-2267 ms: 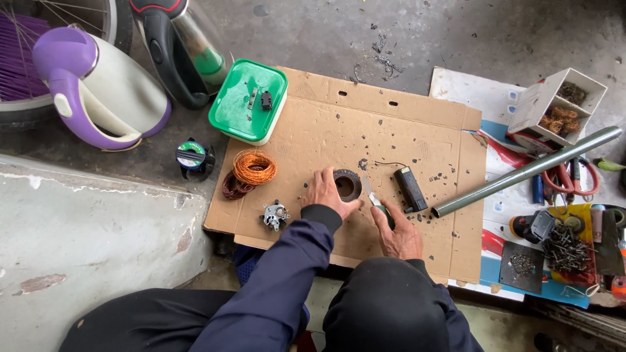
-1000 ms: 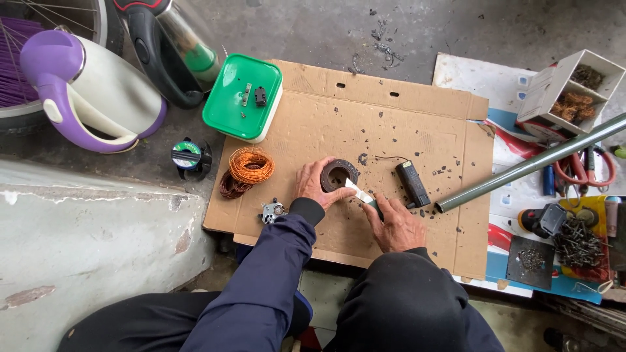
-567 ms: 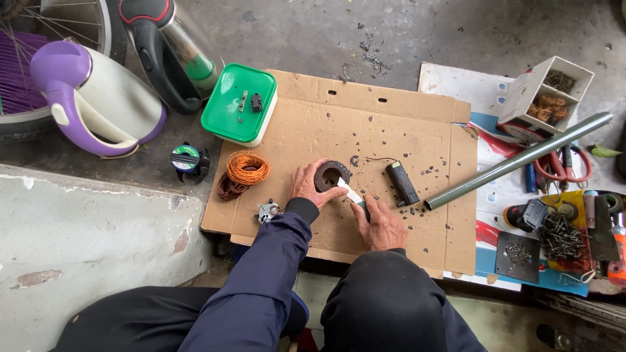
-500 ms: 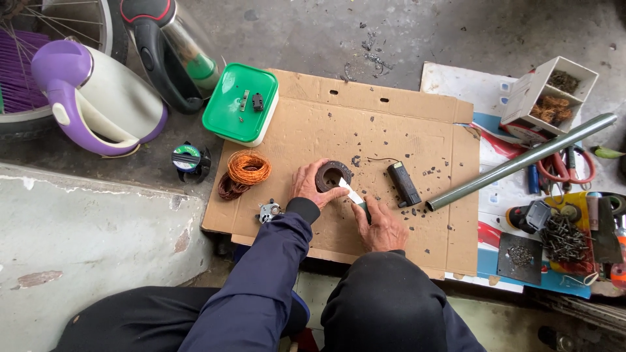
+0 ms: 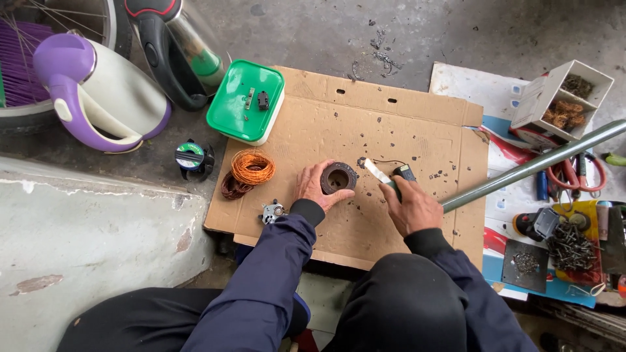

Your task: The person is using a small hand tool to scrape and clean the surface of a metal cylinder on a cardboard workspace.

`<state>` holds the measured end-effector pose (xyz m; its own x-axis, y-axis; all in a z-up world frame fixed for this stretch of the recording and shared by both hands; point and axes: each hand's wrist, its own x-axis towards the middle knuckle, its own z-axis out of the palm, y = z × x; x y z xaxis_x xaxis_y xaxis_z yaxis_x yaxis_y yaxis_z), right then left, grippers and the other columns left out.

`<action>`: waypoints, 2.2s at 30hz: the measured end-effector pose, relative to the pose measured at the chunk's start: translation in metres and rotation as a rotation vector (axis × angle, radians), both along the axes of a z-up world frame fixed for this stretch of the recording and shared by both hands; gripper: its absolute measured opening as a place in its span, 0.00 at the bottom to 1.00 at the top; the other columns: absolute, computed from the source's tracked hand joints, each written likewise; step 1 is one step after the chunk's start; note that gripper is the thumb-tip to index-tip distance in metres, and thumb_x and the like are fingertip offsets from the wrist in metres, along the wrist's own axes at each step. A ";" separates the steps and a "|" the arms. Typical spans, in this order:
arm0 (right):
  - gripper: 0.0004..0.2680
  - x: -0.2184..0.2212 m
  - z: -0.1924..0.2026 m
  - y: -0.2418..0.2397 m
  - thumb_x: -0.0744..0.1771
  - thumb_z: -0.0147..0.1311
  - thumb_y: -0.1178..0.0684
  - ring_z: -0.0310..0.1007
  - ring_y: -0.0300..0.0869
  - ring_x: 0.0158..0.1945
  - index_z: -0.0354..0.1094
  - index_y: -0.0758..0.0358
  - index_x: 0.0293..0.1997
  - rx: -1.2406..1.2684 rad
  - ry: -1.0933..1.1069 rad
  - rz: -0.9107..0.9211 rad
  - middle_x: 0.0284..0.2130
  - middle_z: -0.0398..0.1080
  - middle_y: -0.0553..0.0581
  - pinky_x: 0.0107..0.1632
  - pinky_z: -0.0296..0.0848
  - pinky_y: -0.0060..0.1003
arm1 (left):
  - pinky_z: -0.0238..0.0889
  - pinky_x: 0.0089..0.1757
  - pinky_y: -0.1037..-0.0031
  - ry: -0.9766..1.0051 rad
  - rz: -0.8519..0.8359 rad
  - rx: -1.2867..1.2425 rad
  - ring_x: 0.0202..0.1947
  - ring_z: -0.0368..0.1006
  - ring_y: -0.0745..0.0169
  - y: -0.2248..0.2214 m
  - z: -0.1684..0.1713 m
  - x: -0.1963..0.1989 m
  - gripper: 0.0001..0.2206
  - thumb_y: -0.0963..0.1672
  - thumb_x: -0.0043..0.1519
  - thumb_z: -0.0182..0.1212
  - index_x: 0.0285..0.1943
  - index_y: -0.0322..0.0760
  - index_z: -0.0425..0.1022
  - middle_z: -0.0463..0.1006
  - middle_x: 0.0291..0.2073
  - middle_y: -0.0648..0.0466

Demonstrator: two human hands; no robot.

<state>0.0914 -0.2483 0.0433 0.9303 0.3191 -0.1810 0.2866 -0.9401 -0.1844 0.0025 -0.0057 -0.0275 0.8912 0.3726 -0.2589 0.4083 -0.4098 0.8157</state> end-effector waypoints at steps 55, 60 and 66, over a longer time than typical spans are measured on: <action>0.22 -0.082 -0.020 0.030 0.73 0.48 0.23 0.84 0.56 0.51 0.75 0.41 0.68 0.182 0.012 -0.115 0.47 0.81 0.56 0.51 0.87 0.57 | 0.57 0.72 0.52 0.043 -0.327 0.091 0.76 0.62 0.45 0.031 -0.008 0.020 0.51 0.66 0.47 0.81 0.81 0.75 0.59 0.69 0.71 0.52; 0.20 -0.081 -0.032 0.023 0.71 0.52 0.23 0.84 0.52 0.48 0.75 0.38 0.64 0.156 -0.108 -0.045 0.44 0.79 0.52 0.47 0.85 0.52 | 0.57 0.72 0.52 0.032 -0.327 0.121 0.75 0.63 0.45 0.029 -0.002 0.019 0.51 0.66 0.47 0.81 0.81 0.74 0.58 0.70 0.70 0.51; 0.19 -0.066 -0.036 0.013 0.71 0.56 0.25 0.83 0.53 0.49 0.76 0.40 0.63 0.239 -0.092 -0.004 0.43 0.79 0.53 0.48 0.84 0.53 | 0.57 0.72 0.52 0.020 -0.318 0.136 0.74 0.64 0.44 0.028 -0.004 0.019 0.51 0.66 0.47 0.80 0.82 0.72 0.59 0.70 0.69 0.51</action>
